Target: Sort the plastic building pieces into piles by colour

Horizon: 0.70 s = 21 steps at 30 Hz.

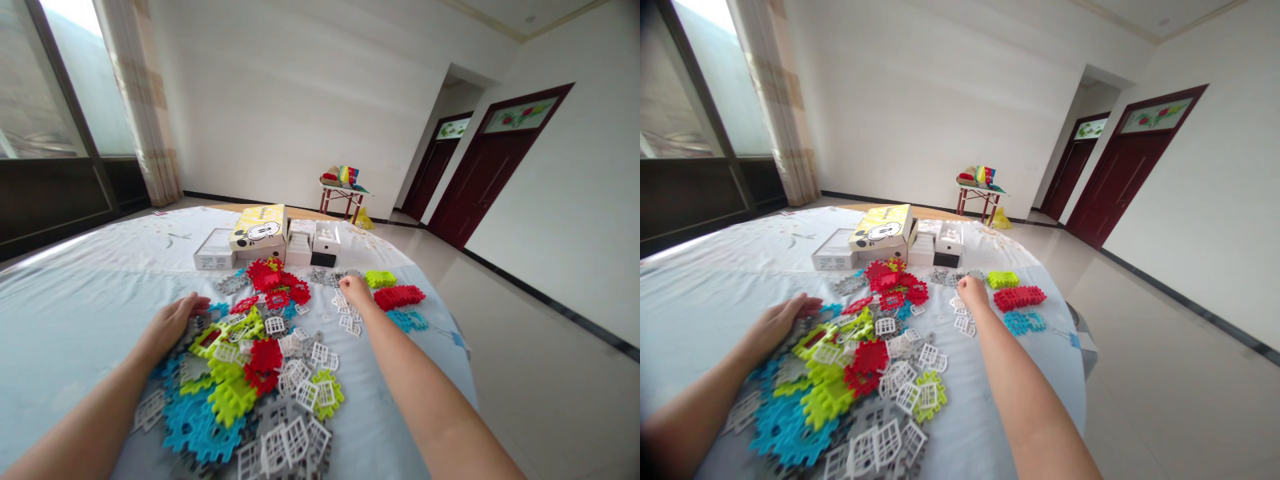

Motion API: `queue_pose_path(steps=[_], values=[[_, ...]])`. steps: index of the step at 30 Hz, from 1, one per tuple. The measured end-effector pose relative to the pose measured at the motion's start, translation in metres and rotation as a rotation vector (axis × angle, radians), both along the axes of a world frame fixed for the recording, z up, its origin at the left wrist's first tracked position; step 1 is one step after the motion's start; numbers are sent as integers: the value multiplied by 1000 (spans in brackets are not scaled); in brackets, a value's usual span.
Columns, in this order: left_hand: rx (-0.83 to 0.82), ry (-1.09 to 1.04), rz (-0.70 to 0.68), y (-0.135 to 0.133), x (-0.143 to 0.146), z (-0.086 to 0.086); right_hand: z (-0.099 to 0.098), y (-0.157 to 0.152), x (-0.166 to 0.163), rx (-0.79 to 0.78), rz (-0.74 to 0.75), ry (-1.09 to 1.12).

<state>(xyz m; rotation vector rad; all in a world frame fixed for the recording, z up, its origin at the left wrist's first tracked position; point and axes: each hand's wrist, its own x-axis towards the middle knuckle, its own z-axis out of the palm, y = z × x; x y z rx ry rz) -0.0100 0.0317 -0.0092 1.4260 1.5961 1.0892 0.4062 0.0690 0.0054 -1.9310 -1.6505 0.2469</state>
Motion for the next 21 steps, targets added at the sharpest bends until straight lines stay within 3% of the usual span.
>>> queue_pose_path(steps=[9,12,17,21], values=[[4,-5,-10,-1,2,0,12,-11,-20,30,66,-46],[2,2,9,-3,4,3,18,-24,-43,79,216,11],[3,-12,14,-4,4,5,19,-40,-93,193,631,-55],[10,-16,18,-4,5,7,12,-40,-114,171,657,-185]])
